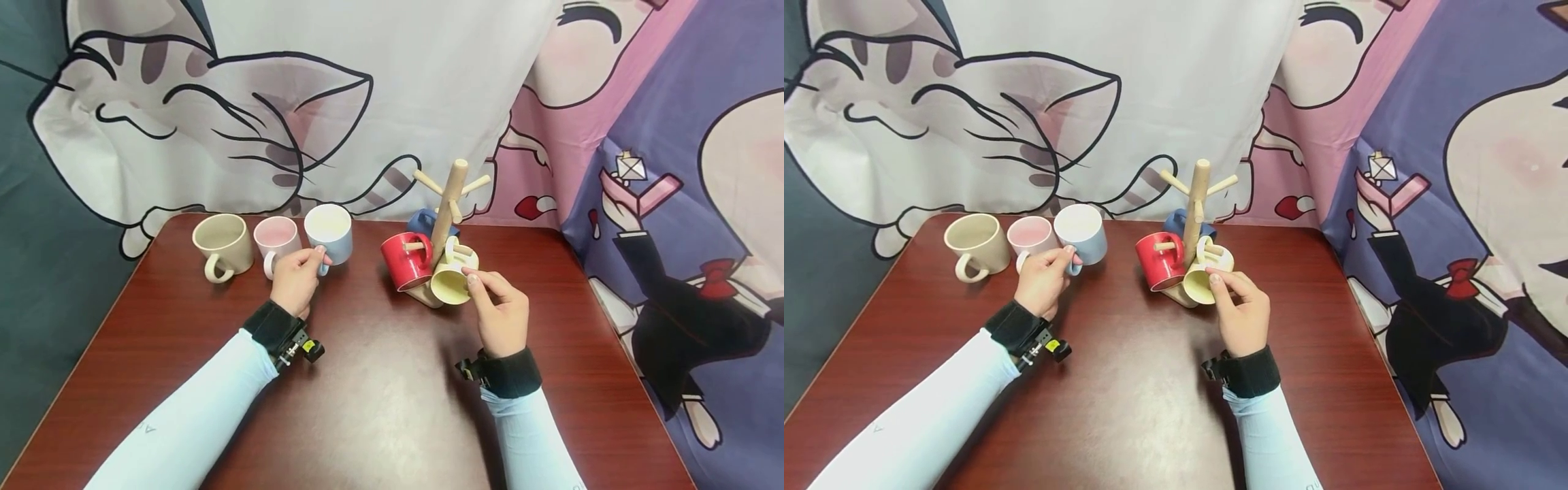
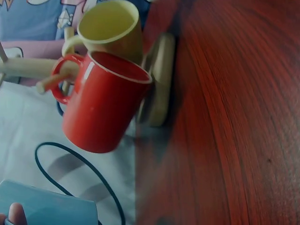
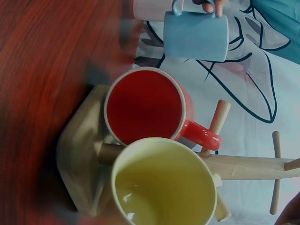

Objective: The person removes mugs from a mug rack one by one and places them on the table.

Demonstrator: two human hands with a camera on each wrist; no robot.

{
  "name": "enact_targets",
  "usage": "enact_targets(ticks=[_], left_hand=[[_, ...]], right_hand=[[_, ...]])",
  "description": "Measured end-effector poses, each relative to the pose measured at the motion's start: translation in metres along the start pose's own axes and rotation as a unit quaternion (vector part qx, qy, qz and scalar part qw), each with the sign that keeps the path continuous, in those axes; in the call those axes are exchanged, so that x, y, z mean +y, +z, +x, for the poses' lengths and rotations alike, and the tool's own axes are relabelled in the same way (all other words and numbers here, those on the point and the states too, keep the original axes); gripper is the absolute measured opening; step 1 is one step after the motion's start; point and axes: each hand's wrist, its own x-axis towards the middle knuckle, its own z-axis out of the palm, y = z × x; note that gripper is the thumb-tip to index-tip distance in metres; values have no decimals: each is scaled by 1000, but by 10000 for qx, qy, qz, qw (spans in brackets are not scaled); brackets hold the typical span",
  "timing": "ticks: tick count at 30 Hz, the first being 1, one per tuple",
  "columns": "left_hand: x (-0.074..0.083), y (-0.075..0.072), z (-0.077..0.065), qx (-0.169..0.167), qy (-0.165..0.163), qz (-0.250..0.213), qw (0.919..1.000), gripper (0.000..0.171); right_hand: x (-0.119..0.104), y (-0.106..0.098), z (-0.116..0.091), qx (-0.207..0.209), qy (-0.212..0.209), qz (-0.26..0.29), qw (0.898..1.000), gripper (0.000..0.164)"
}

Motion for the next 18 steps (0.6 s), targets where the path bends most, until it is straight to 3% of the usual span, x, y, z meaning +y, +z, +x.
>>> enact_targets(ticks=[10, 14, 18], left_hand=[[-24, 4, 20, 272, -84, 20, 9996, 36], [-30, 6, 26, 455, 36, 170, 9988, 37], [-33, 11, 31, 433, 87, 311, 9985, 38]], right_hand=[[7, 0, -6, -119, 111, 105, 9998, 14], [9, -1, -6, -144, 125, 75, 9998, 14], [13, -3, -8, -112, 153, 45, 9998, 14]])
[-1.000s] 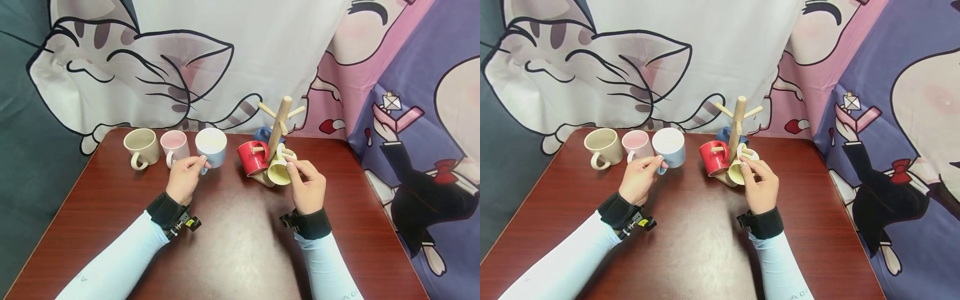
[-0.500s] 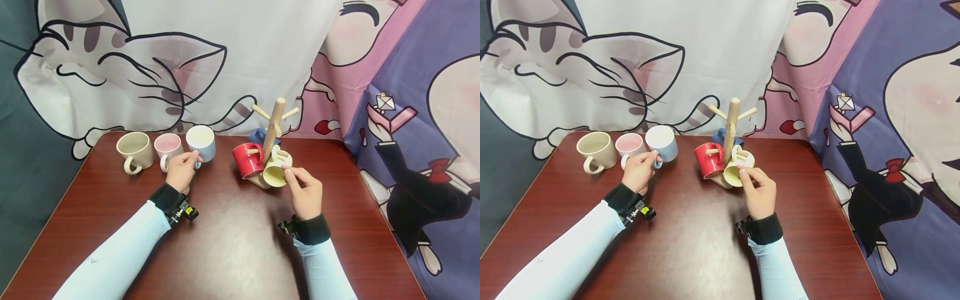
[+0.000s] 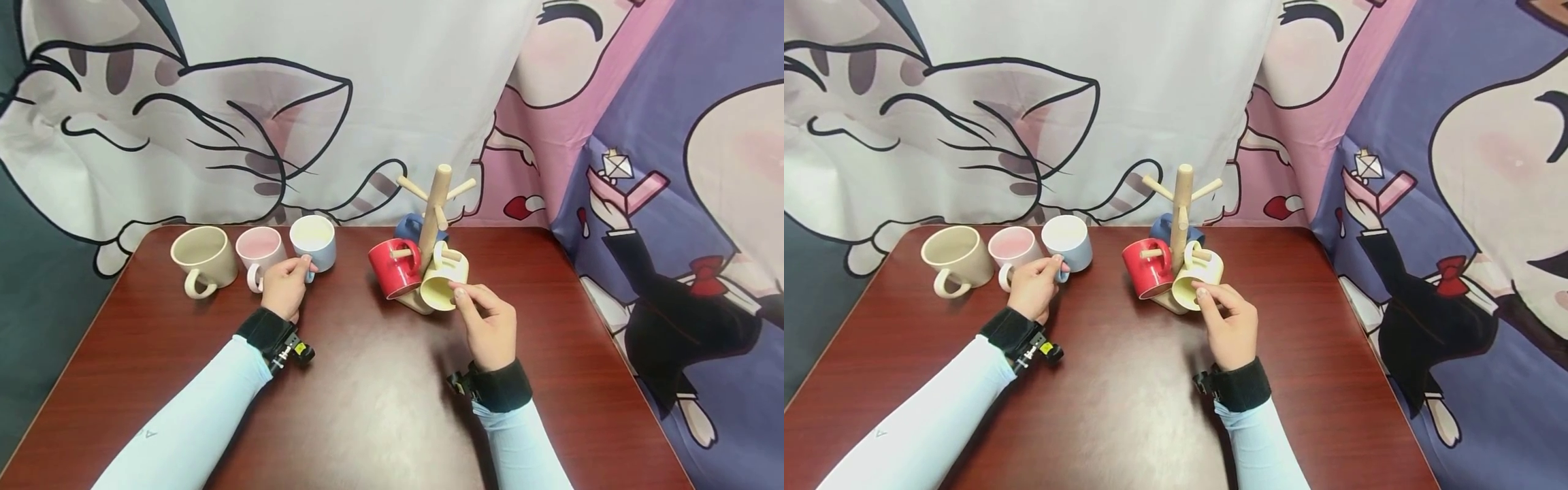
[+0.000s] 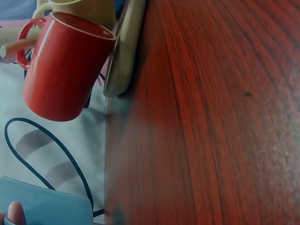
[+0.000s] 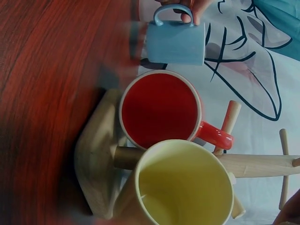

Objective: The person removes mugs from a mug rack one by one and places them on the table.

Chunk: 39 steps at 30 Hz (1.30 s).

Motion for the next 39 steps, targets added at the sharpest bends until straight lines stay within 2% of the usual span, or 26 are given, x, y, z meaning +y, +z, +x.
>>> enact_targets(ticks=[7, 16, 27, 39], left_hand=[[-3, -2, 1, -42, -99, 128, 9999, 39], [-8, -6, 7, -71, -236, -136, 9996, 39], [-15, -7, 11, -304, -676, -259, 9969, 38], [-19, -10, 15, -591, -812, 167, 9948, 41]], right_hand=[[4, 0, -5, 24, 33, 56, 10000, 14], [6, 1, -2, -30, 3, 121, 9999, 14], [8, 1, 1, 58, 72, 291, 9995, 14], [10, 1, 2, -22, 114, 118, 9999, 13]])
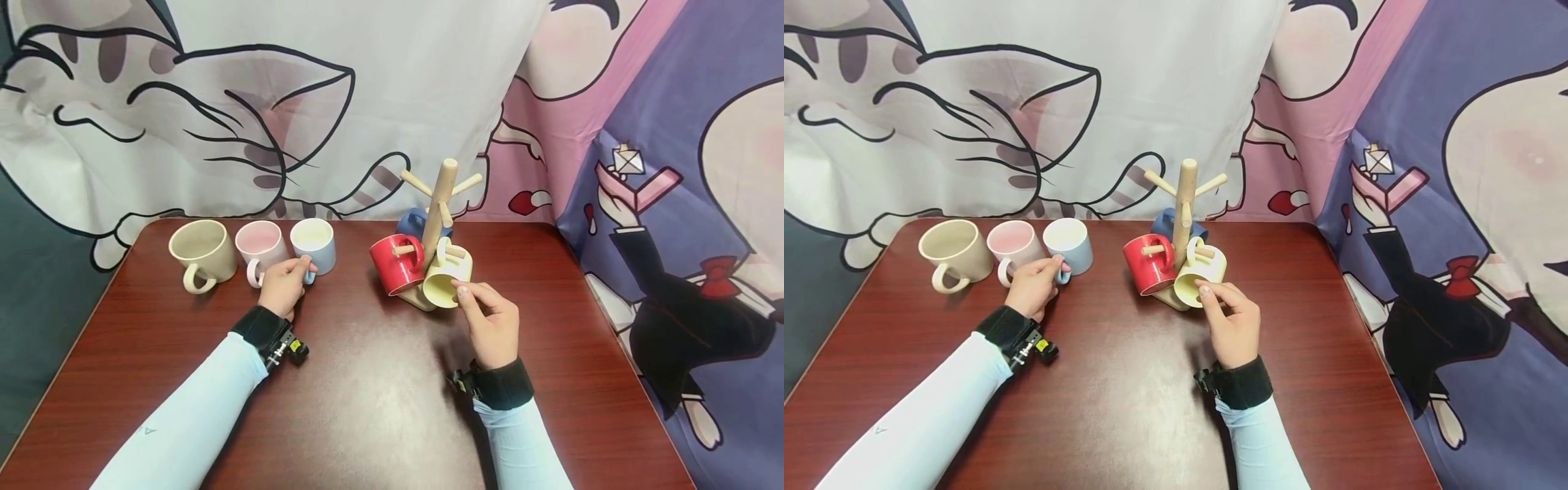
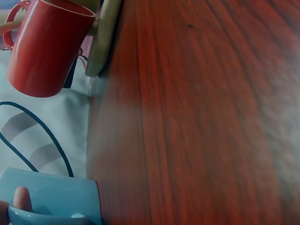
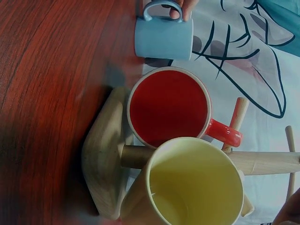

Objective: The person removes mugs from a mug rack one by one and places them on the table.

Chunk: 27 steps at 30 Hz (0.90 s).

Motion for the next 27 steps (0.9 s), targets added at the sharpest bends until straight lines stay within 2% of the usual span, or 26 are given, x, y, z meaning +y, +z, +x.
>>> enact_targets(ticks=[4, 6, 10, 15, 18, 22, 27], left_hand=[[-12, -11, 6, -119, 61, 306, 9994, 45], [-17, -16, 6, -52, 166, 532, 9984, 46], [-13, -25, -13, 102, 396, 648, 9971, 46], [2, -36, -43, 208, 445, 9, 9988, 38], [10, -41, -57, 122, 419, -343, 9985, 33], [19, -42, -70, -88, 432, -621, 9971, 31], [22, -43, -79, -258, 447, -689, 9963, 31]], right_hand=[[-4, 2, 3, -153, -64, -287, 9994, 12], [-8, 3, 5, -186, -71, -492, 9986, 11], [-17, 3, 12, -156, 47, -884, 9960, 10], [-22, 5, 20, -126, 130, -1370, 9904, 11], [-23, 6, 24, -106, 27, -2114, 9773, 13], [-23, 9, 30, -161, -206, -3179, 9478, 19], [-24, 16, 38, -277, -302, -3864, 9214, 21]])
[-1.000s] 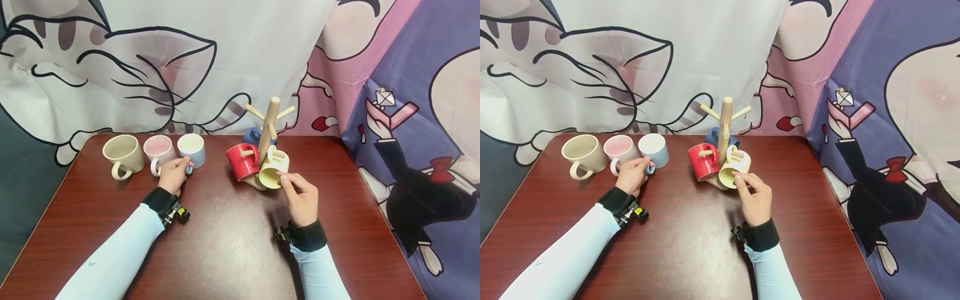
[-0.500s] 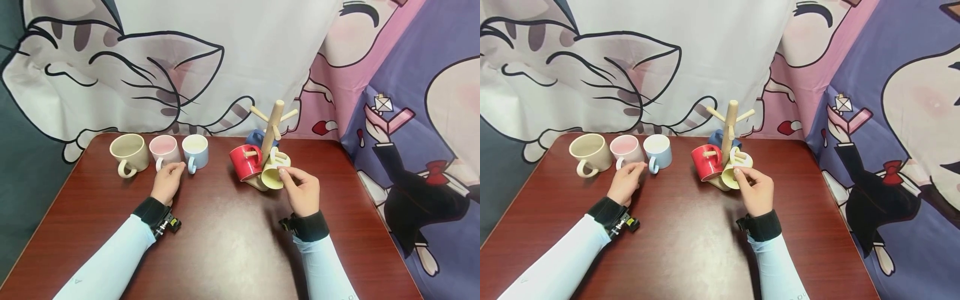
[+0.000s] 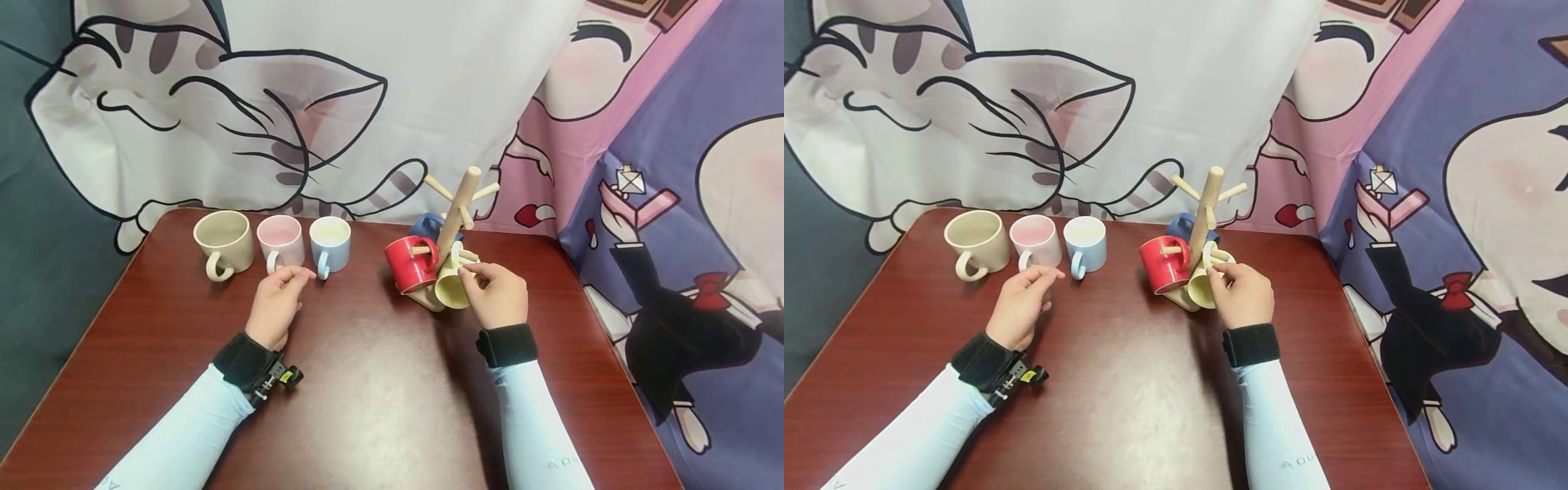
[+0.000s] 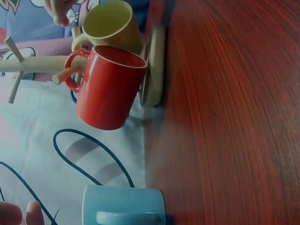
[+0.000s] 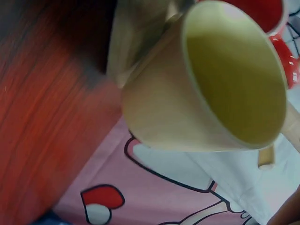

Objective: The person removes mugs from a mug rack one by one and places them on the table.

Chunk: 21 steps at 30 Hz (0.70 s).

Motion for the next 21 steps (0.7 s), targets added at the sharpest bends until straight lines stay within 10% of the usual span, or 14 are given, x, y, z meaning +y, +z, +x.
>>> enact_targets(ticks=[10, 21], left_hand=[[-3, -5, -1, -224, -146, -33, 9996, 30], [-5, -8, -2, -233, -119, -230, 9994, 28]], right_hand=[[-8, 21, 11, -411, 426, -1362, 9889, 32], [-12, 34, 16, -283, 857, -1222, 9884, 31]])
